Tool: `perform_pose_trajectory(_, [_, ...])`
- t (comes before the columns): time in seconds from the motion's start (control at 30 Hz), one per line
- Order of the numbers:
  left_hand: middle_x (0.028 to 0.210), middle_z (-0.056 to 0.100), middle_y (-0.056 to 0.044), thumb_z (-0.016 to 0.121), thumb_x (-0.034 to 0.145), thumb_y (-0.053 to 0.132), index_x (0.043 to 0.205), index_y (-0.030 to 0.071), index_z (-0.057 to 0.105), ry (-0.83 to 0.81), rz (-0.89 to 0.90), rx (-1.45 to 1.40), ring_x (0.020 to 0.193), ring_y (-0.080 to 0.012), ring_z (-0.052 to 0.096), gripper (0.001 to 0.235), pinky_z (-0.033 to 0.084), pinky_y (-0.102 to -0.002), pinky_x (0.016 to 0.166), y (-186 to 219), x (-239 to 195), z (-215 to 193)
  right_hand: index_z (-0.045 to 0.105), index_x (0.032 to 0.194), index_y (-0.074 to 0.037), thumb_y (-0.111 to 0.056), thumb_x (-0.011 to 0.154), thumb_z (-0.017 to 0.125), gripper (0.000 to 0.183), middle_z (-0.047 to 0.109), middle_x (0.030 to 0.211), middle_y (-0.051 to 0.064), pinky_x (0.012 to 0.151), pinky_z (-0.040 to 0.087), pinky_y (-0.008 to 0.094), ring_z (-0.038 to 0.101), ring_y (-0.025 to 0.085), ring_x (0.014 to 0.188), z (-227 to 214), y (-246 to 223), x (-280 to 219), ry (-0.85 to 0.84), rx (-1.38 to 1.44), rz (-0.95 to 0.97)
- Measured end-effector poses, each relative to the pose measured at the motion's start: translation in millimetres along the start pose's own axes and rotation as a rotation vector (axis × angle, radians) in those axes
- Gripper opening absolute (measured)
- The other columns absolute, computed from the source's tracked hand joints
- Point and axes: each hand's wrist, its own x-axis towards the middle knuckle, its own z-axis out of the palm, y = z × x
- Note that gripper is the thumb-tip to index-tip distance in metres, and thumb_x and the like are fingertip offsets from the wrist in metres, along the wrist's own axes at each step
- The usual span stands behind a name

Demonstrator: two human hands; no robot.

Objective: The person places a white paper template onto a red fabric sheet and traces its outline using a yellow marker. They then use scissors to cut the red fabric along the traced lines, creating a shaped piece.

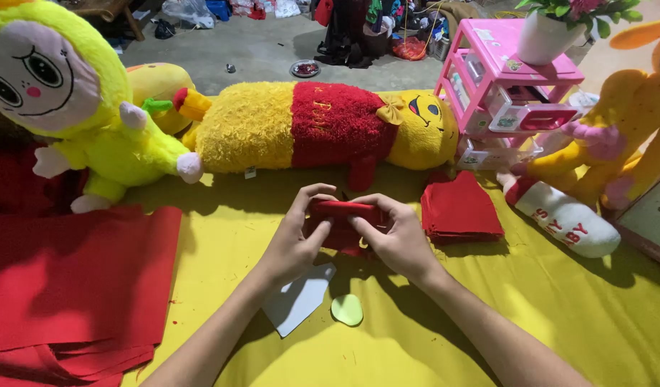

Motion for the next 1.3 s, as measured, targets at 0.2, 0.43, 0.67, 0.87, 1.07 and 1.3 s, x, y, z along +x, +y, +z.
perform_pose_trajectory(0.2, [0.118, 0.069, -0.019, 0.068, 0.09, -0.002, 0.133, 0.014, 0.06, -0.02, -0.091, -0.029, 0.104, -0.0415, 0.073, 0.047, 0.063, -0.052, 0.088, -3.5, 3.9, -6.3, 0.078, 0.111, -0.005, 0.006, 0.082, 0.07, 0.032, 0.073, 0.077, 0.012, 0.054, 0.061, 0.03, 0.066, 0.014, 0.065, -3.4, 0.9, 3.7, 0.014, -0.018, -0.019])
perform_pose_trajectory(0.43, [0.107, 0.07, -0.016, 0.059, 0.094, -0.005, 0.115, 0.014, 0.068, 0.023, -0.191, -0.178, 0.092, -0.0319, 0.077, 0.029, 0.068, -0.041, 0.072, -17.7, 6.4, -9.2, 0.078, 0.109, -0.001, 0.012, 0.078, 0.062, 0.036, 0.068, 0.074, 0.012, 0.049, 0.057, 0.027, 0.062, 0.012, 0.06, 2.2, -2.2, -4.0, 0.029, 0.115, 0.093])
perform_pose_trajectory(0.67, [0.102, 0.071, -0.021, 0.052, 0.091, -0.008, 0.1, 0.004, 0.075, 0.135, -0.17, -0.344, 0.093, -0.0274, 0.071, 0.027, 0.064, -0.042, 0.084, -23.6, 10.5, -6.2, 0.074, 0.112, 0.004, 0.005, 0.088, 0.054, 0.032, 0.074, 0.089, 0.021, 0.063, 0.064, 0.033, 0.073, 0.022, 0.072, -2.8, 7.9, 0.1, -0.018, 0.273, 0.142])
perform_pose_trajectory(0.87, [0.105, 0.075, -0.02, 0.065, 0.084, 0.004, 0.104, 0.001, 0.077, 0.152, -0.096, -0.404, 0.095, -0.0246, 0.072, 0.023, 0.062, -0.039, 0.088, -22.9, 13.4, -16.6, 0.076, 0.115, 0.005, -0.004, 0.091, 0.071, 0.025, 0.077, 0.1, 0.023, 0.076, 0.064, 0.04, 0.072, 0.023, 0.086, 5.7, -1.4, 4.1, 0.022, 0.172, 0.087])
perform_pose_trajectory(1.07, [0.104, 0.075, -0.014, 0.079, 0.083, 0.003, 0.123, 0.012, 0.073, 0.221, -0.077, -0.159, 0.095, -0.0206, 0.075, 0.042, 0.062, -0.033, 0.09, 28.6, -10.2, -51.3, 0.068, 0.119, 0.006, 0.008, 0.085, 0.076, 0.036, 0.075, 0.104, 0.022, 0.077, 0.065, 0.043, 0.073, 0.025, 0.087, 34.8, -33.2, 10.9, -0.003, 0.135, -0.004])
perform_pose_trajectory(1.3, [0.102, 0.078, -0.021, 0.084, 0.08, 0.004, 0.115, 0.014, 0.075, 0.537, -0.149, 0.124, 0.093, -0.0296, 0.078, 0.038, 0.066, -0.035, 0.083, 55.8, -73.9, -157.1, 0.074, 0.103, 0.0, 0.012, 0.081, 0.073, 0.026, 0.074, 0.094, 0.016, 0.077, 0.065, 0.041, 0.073, 0.024, 0.087, 152.7, -58.3, 23.7, -0.215, -0.023, -0.228])
